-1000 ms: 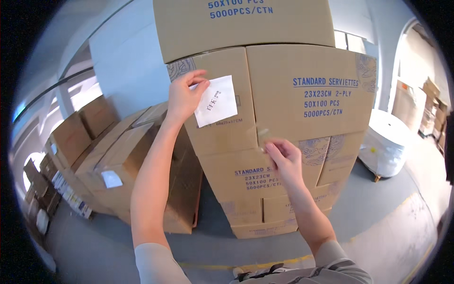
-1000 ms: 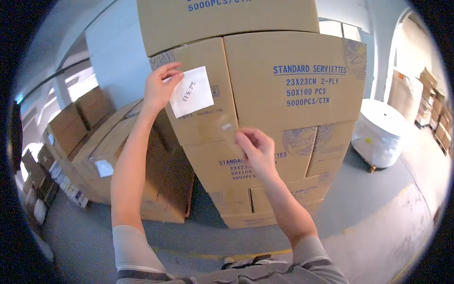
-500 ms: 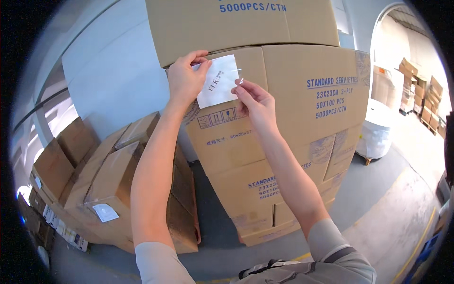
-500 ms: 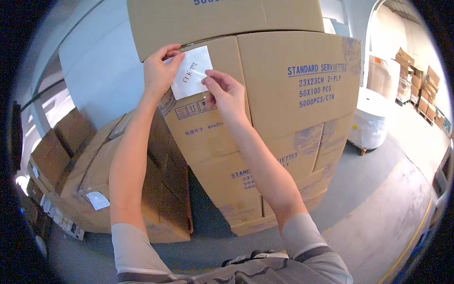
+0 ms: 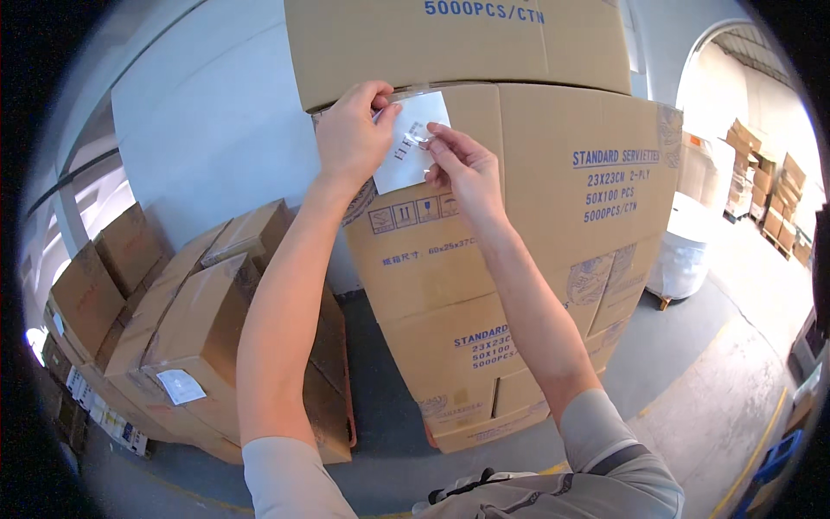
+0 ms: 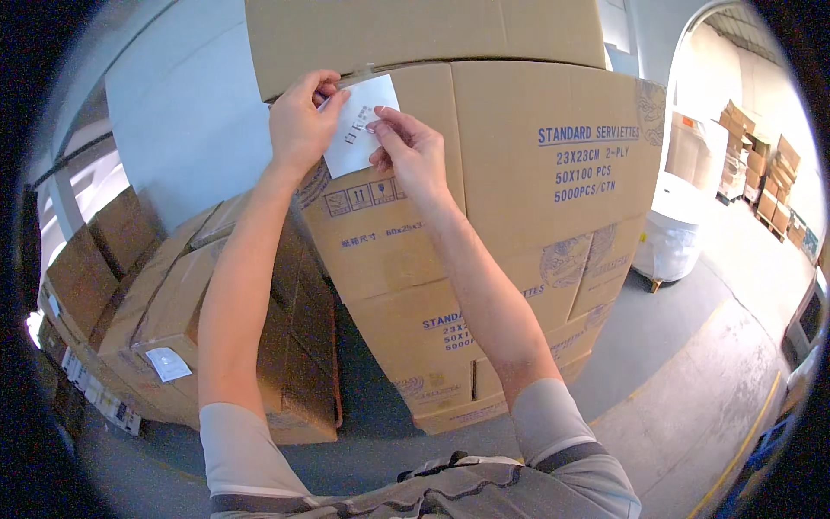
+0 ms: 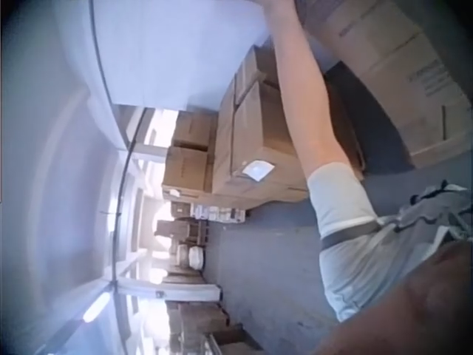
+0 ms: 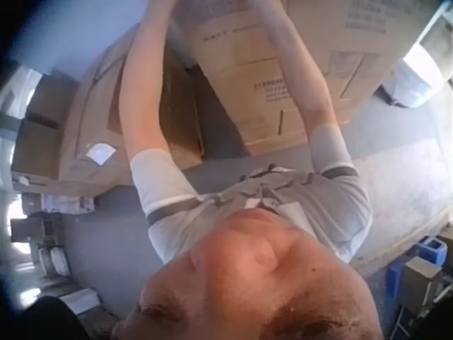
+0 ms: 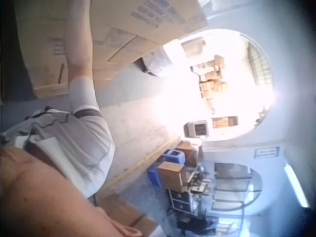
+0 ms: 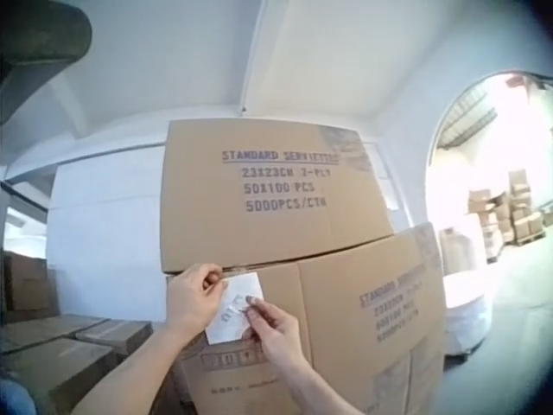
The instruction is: Packaging and sealing boxes of paper products using a heat-sealing machine and tape dispenser.
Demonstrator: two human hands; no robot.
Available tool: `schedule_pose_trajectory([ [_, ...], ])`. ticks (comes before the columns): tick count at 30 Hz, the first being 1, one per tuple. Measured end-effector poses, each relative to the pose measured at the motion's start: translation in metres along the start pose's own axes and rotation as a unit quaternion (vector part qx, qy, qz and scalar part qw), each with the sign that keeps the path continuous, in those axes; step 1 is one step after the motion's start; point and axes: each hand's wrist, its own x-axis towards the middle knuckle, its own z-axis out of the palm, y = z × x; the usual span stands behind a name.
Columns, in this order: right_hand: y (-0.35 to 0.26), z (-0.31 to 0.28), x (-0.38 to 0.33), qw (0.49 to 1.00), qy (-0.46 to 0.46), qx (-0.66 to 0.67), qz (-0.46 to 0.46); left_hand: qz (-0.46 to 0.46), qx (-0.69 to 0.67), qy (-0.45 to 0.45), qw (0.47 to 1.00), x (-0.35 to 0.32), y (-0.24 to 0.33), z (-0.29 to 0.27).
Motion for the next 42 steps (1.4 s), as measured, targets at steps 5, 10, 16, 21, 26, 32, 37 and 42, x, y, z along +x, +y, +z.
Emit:
schedule_pose_trajectory([
  [5,0.009,0.003,0.004,1.0,0.014,0.004,-0.008,-0.002,0.007,0.005,1.0,-0.001,-0.002,0.001],
  [10,0.01,0.008,0.008,0.999,0.029,-0.021,-0.018,0.004,0.0,0.002,1.0,0.0,-0.003,0.001],
  [16,0.008,0.013,0.007,0.998,0.048,-0.028,-0.017,0.011,-0.045,0.007,0.999,-0.003,-0.004,-0.003],
  [21,0.001,0.022,0.004,0.998,0.054,-0.017,0.009,0.004,-0.088,-0.005,0.996,-0.001,-0.003,-0.011],
  [26,0.002,0.026,0.009,0.998,0.068,-0.003,0.007,-0.011,-0.081,-0.038,0.996,0.004,-0.001,-0.017],
  [32,-0.003,0.029,0.007,0.998,0.065,-0.006,0.02,0.069,-0.032,-0.04,0.996,0.005,-0.005,-0.018],
  [37,-0.003,0.029,0.009,0.997,0.073,-0.014,0.007,0.075,-0.014,-0.045,0.996,0.003,-0.002,-0.014],
  [42,-0.004,0.032,0.006,0.997,0.074,-0.027,0.015,0.085,0.018,-0.055,0.995,0.004,-0.002,-0.015],
])
